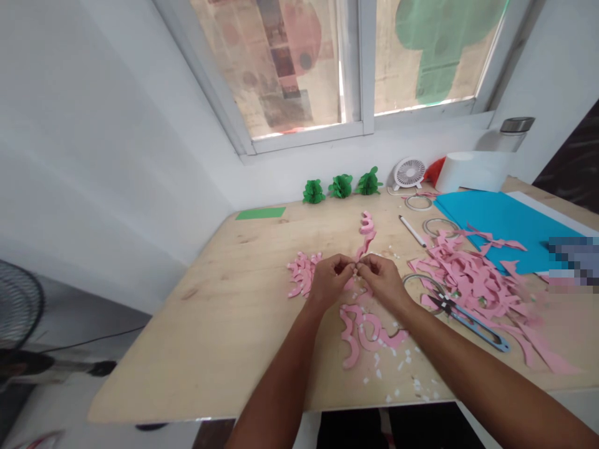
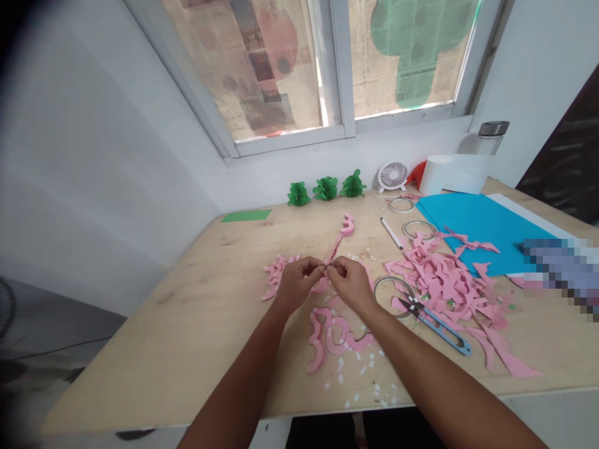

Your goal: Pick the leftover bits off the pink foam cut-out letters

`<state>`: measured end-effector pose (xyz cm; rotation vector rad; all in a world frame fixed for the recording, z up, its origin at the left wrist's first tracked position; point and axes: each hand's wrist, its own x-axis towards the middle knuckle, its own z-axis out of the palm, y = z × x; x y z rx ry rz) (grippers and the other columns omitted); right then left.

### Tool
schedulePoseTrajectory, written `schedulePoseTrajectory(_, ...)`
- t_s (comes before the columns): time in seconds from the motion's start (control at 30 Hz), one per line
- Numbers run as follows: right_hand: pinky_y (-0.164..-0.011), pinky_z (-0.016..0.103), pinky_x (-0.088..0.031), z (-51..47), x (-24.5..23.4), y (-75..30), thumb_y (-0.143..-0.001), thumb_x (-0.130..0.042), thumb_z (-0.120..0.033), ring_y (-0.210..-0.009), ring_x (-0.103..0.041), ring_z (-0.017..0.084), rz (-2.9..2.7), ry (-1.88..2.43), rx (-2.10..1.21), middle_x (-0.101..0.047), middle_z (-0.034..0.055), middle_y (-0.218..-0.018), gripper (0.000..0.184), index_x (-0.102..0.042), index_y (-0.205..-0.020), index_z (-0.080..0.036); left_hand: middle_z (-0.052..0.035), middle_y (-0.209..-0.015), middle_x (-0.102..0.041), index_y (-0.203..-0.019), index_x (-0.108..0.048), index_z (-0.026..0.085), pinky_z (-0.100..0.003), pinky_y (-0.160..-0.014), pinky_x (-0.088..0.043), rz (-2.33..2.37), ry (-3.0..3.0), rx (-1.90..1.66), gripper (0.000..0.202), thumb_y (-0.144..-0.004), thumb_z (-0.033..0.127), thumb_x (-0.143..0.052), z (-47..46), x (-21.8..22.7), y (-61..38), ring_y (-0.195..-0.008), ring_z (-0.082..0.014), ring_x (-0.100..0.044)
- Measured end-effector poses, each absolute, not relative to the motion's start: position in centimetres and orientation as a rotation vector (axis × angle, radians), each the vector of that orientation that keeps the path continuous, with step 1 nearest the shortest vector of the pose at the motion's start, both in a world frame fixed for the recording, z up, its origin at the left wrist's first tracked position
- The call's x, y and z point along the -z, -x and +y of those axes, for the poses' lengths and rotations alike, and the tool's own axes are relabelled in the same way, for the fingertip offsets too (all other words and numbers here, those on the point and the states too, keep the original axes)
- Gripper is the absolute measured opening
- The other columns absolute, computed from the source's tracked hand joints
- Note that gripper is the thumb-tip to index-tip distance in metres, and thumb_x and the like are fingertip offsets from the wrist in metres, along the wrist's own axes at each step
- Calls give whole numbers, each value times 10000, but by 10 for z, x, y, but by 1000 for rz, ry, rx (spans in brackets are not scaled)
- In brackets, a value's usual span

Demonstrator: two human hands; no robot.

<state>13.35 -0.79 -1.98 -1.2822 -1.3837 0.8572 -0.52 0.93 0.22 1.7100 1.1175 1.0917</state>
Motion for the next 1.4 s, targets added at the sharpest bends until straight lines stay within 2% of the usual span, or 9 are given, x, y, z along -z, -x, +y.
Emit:
schedulePoseTrajectory(0.47, -498, 240, -351, -8, 19, -133, -707, -528, -281, -508, -460, 128, -1390, 1274, -859, -528, -12, -546, 142, -561, -612, -182, -8, -616, -626, -663, -645, 159, -220, -559, -423, 1114, -1739, -1081, 112, -693, 236, -568, 10, -3, 6, -582, -121, -546)
schedulePoseTrajectory(0.8, -527, 250, -394, -5, 25, -133, -706, -527, -268, -555, -529, 148, -1381, 1267, -886, -613, 15, -611, 131, -605, -652, -178, -3, -600, -627, -638, -636, 169, -220, -560, -416, 1141, -1794, -1092, 102, -686, 219, -561, 11, -2, 5, -565, -119, -538)
schedulePoseTrajectory(1.23, -510, 239, -371, -6, 23, -132, -719, -487, -230, -539, -507, 133, -1383, 1276, -893, -612, 12, -624, 143, -613, -700, -167, 25, -525, -558, -641, -616, 144, -200, -459, -359, 1100, -1480, -1095, 96, -665, 236, -601, 13, 1, 5, -459, -79, -463)
schedulePoseTrajectory(1.4, -535, 246, -391, -5, 24, -134, -704, -498, -254, -565, -528, 144, -1328, 1326, -849, -614, 16, -615, 142, -597, -647, -171, 20, -516, -559, -637, -608, 132, -207, -472, -366, 1073, -1301, -1108, 133, -648, 263, -627, 14, -1, 6, -451, -76, -465)
